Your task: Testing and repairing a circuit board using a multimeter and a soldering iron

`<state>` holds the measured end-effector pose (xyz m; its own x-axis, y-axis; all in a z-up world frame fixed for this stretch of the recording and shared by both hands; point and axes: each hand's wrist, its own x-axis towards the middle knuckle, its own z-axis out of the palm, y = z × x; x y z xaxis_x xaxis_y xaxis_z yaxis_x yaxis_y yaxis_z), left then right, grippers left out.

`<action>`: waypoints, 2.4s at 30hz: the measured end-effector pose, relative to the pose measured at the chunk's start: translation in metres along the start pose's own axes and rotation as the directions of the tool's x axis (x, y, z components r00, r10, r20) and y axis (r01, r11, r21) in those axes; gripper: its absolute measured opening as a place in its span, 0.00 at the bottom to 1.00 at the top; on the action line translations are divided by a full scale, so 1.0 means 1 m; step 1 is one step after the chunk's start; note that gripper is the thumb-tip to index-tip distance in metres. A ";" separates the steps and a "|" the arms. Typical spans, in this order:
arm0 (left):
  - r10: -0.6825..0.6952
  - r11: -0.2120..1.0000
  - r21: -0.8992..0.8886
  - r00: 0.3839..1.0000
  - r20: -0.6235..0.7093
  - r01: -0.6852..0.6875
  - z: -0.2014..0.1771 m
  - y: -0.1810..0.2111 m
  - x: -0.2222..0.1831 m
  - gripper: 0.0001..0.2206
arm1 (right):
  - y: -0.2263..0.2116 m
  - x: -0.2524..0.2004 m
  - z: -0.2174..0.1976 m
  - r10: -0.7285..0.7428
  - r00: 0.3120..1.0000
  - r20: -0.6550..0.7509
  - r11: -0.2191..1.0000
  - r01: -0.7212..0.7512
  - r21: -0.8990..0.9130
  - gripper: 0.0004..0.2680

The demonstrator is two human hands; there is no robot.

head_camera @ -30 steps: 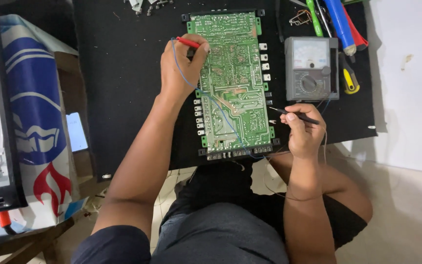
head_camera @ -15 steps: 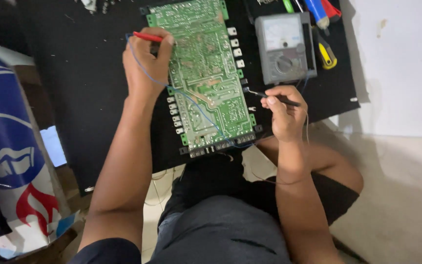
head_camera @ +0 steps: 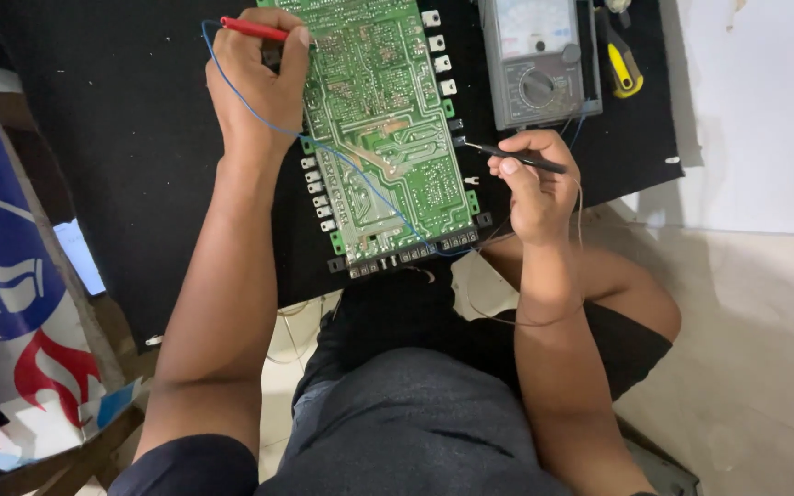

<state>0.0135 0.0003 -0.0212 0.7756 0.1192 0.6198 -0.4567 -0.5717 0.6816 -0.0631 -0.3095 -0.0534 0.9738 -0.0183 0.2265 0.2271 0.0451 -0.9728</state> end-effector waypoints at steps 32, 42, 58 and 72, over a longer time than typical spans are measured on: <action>0.028 0.998 0.058 1.000 -0.011 -0.027 0.003 -0.001 0.000 0.03 | -0.002 0.005 0.006 -0.028 0.990 0.141 0.996 0.040 -0.078 0.05; -0.001 0.998 0.064 1.000 0.015 0.000 0.001 0.001 0.003 0.02 | -0.006 0.006 0.008 -0.003 0.992 0.128 0.993 0.018 -0.113 0.05; -0.094 0.994 0.053 0.992 0.078 0.090 0.000 0.005 0.004 0.01 | -0.010 0.007 0.008 0.025 0.988 0.152 0.999 -0.017 -0.051 0.06; -0.083 0.994 0.068 0.997 0.006 0.082 0.002 0.001 0.004 0.03 | -0.009 0.003 0.009 0.076 0.990 0.121 0.993 -0.064 -0.101 0.05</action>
<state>0.0164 -0.0015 -0.0188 0.8133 0.1617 0.5589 -0.3607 -0.6136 0.7025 -0.0618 -0.3013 -0.0437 0.9820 0.1059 0.1563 0.1628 -0.0552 -0.9851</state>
